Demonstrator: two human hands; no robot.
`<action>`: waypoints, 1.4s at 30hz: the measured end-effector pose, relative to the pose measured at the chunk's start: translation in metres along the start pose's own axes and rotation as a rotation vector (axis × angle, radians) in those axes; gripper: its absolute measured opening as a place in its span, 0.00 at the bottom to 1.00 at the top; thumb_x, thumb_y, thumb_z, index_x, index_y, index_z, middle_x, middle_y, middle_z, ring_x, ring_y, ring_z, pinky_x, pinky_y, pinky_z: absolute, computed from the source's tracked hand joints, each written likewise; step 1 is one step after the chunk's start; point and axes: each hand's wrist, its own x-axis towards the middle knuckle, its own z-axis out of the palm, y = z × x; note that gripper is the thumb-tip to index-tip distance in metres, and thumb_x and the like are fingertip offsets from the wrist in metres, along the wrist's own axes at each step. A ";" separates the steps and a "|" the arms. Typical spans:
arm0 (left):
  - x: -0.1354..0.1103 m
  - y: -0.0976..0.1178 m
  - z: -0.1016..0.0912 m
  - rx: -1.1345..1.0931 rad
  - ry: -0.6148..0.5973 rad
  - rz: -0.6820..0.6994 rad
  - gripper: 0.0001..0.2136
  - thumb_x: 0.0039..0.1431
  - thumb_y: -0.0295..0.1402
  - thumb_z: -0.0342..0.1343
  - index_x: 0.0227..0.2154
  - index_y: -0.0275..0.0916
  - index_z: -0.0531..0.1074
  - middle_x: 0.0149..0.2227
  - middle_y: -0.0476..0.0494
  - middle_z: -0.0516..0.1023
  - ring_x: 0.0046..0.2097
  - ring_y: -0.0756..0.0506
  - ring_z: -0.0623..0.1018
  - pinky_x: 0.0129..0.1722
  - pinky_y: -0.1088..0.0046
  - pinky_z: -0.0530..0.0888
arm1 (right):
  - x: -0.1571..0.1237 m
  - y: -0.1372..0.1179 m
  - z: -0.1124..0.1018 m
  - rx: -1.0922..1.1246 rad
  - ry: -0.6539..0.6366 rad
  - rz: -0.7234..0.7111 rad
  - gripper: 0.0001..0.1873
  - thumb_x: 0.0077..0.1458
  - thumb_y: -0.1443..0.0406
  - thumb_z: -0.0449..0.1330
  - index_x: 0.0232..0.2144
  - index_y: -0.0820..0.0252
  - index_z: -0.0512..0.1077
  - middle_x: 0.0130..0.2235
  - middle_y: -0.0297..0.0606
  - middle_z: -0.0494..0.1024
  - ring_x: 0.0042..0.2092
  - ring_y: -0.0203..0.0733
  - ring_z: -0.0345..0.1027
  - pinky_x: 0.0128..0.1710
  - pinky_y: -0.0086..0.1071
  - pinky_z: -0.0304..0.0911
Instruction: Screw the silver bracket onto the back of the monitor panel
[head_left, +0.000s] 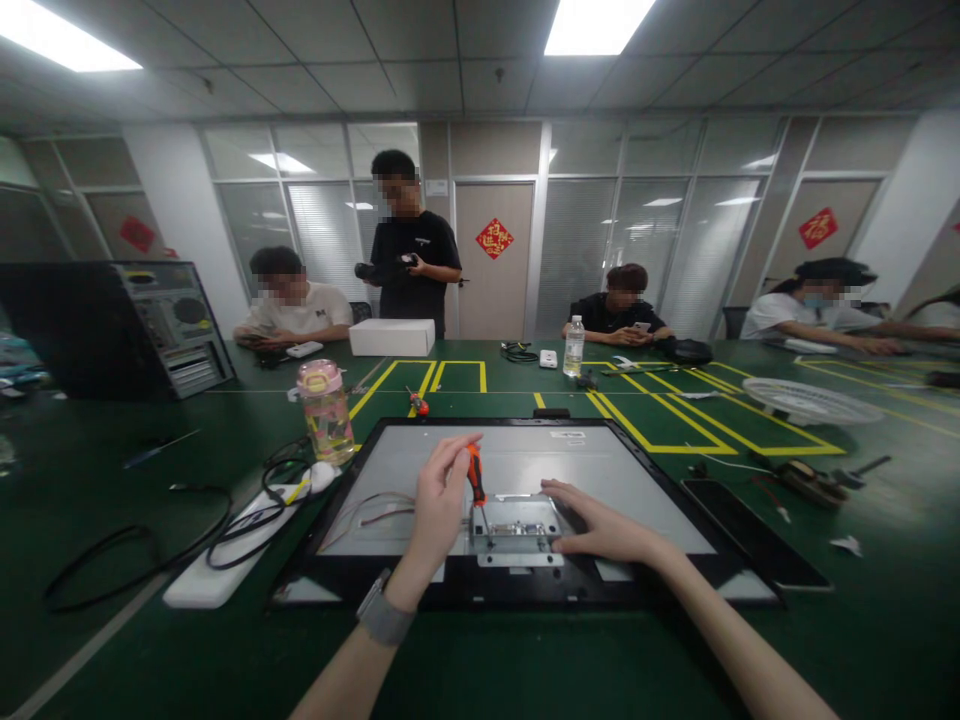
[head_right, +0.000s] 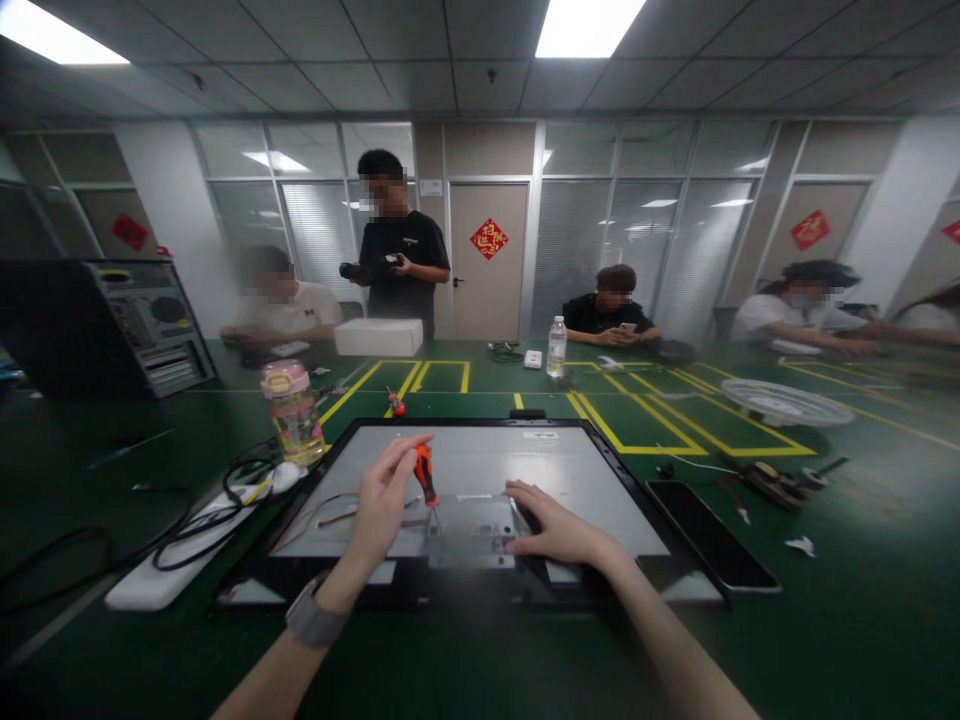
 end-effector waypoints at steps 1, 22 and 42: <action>0.000 0.000 0.000 0.005 0.001 0.004 0.11 0.60 0.34 0.51 0.38 0.39 0.77 0.36 0.44 0.73 0.40 0.46 0.74 0.41 0.71 0.69 | 0.000 0.000 0.000 0.000 0.000 -0.002 0.47 0.48 0.47 0.62 0.63 0.62 0.53 0.67 0.47 0.48 0.67 0.53 0.42 0.66 0.44 0.41; -0.001 -0.001 0.000 0.018 0.022 0.002 0.09 0.59 0.35 0.54 0.34 0.37 0.78 0.32 0.45 0.76 0.36 0.47 0.75 0.39 0.72 0.70 | 0.001 0.001 0.000 0.005 -0.004 -0.015 0.46 0.48 0.47 0.62 0.63 0.59 0.53 0.67 0.46 0.48 0.67 0.53 0.41 0.66 0.45 0.40; -0.002 -0.001 0.000 -0.027 -0.012 -0.008 0.13 0.62 0.32 0.47 0.42 0.38 0.76 0.37 0.43 0.76 0.42 0.45 0.75 0.44 0.69 0.70 | -0.001 -0.001 0.000 0.015 -0.001 -0.001 0.45 0.48 0.46 0.62 0.63 0.56 0.54 0.67 0.44 0.49 0.66 0.54 0.42 0.66 0.47 0.41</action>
